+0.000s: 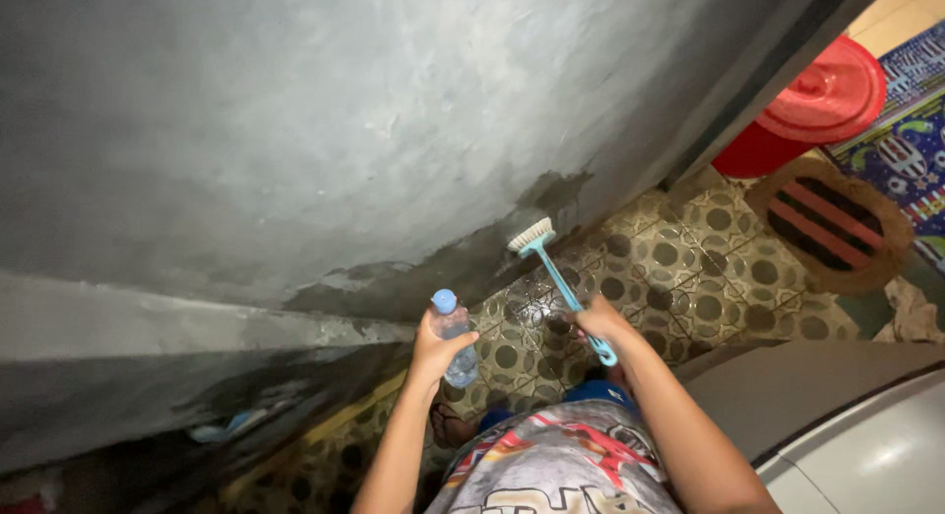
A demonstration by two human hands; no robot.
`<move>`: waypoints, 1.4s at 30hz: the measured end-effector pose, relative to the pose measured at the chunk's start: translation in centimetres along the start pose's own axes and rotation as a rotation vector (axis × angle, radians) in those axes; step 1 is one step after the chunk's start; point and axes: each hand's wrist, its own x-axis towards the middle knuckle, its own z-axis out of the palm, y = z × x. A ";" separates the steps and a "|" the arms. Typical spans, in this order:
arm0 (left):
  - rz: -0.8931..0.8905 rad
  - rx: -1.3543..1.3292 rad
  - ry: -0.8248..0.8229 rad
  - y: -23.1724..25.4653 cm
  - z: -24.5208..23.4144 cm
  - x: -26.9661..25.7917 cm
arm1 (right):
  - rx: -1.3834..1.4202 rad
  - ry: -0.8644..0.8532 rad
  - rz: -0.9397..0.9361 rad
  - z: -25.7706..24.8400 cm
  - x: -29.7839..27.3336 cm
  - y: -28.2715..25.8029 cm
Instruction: The person scrubs a gray concrete wall with a long-handled brush while holding a water bottle. They repeatedly pour water from the bottle onto the wall and scrub the wet area, moving along the base of the wall.
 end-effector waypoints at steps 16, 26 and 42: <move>-0.017 -0.097 -0.096 -2.0 1.9 0.5 | -0.374 0.232 -0.030 -4.7 3.8 0.8; 0.033 -0.094 -0.212 -2.6 3.9 2.1 | -0.193 0.321 -0.030 -5.3 2.0 0.8; 0.005 -0.159 -0.307 -2.8 10.9 10.4 | -0.069 0.169 -0.080 -6.2 1.8 2.1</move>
